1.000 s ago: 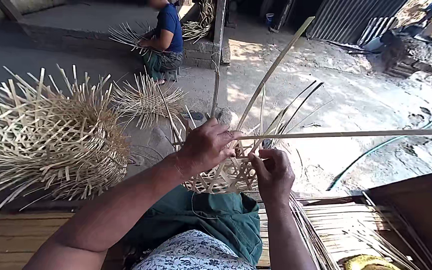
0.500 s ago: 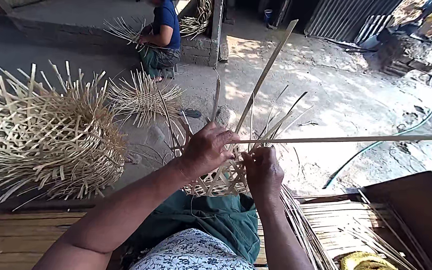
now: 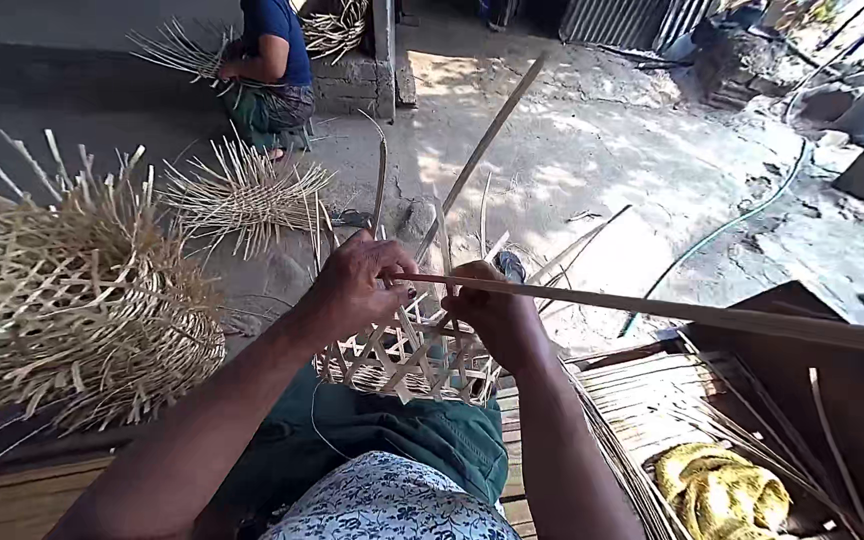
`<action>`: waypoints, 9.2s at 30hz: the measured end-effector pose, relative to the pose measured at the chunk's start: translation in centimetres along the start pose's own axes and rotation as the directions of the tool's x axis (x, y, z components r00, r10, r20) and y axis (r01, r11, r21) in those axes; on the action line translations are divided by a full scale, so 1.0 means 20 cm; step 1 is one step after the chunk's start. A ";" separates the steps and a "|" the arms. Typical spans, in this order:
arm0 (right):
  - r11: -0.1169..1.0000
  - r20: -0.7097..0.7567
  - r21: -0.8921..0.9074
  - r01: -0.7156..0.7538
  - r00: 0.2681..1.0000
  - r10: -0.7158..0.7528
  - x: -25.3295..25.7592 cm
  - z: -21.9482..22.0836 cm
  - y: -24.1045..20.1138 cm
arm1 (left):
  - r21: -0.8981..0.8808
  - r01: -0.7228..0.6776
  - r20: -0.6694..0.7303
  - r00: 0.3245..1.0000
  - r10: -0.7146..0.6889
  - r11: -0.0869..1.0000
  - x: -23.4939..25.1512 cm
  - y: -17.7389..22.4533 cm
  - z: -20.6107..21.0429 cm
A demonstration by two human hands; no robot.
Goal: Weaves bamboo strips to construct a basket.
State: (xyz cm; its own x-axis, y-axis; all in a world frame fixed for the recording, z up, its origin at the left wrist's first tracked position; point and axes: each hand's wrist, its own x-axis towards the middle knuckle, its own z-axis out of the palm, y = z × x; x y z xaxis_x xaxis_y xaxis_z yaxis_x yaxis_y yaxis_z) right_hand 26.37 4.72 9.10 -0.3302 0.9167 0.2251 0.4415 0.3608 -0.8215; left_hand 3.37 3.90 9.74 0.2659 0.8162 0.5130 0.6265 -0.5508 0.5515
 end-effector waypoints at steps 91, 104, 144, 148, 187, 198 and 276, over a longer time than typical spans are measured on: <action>0.965 -0.227 -0.160 0.209 0.943 -0.242 0.01 0.16 0.06 | 0.458 -0.341 0.202 0.939 0.278 0.821 0.06 -0.08 -0.06; 0.978 -0.232 -0.205 0.026 0.970 -0.075 0.01 0.10 0.01 | 0.210 -0.107 -0.072 0.990 0.124 0.972 -0.06 -0.05 0.09; 0.799 -0.363 0.573 0.183 0.930 0.048 -0.01 0.16 0.12 | 0.123 -0.005 -0.083 0.996 0.016 0.992 -0.06 -0.06 0.14; 0.891 -0.420 0.250 0.379 0.872 -0.253 -0.01 0.21 0.20 | -0.340 0.311 0.044 0.948 -0.315 0.888 -0.01 -0.04 0.07; 0.869 -0.410 -0.495 0.008 0.880 -0.241 -0.08 0.19 -0.07 | 0.090 -0.109 -0.028 0.993 0.112 0.990 -0.06 -0.04 0.06; 0.974 -0.004 0.070 0.215 0.977 -0.215 0.09 0.11 -0.02 | -0.400 -0.061 -0.098 0.995 0.023 0.915 -0.10 -0.26 0.03; 0.738 -0.032 0.648 0.188 0.975 -0.221 0.11 0.14 0.27 | 0.217 -0.135 -0.149 0.974 0.169 0.967 -0.06 -0.09 0.13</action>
State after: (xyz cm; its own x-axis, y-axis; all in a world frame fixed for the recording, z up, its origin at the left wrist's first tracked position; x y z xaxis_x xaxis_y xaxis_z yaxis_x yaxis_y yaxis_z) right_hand 25.79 8.14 3.73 -0.3927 0.8195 0.4174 -0.2770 0.3274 -0.9034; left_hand 3.78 4.40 6.51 0.2558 0.6757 0.6914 0.7289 -0.6046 0.3212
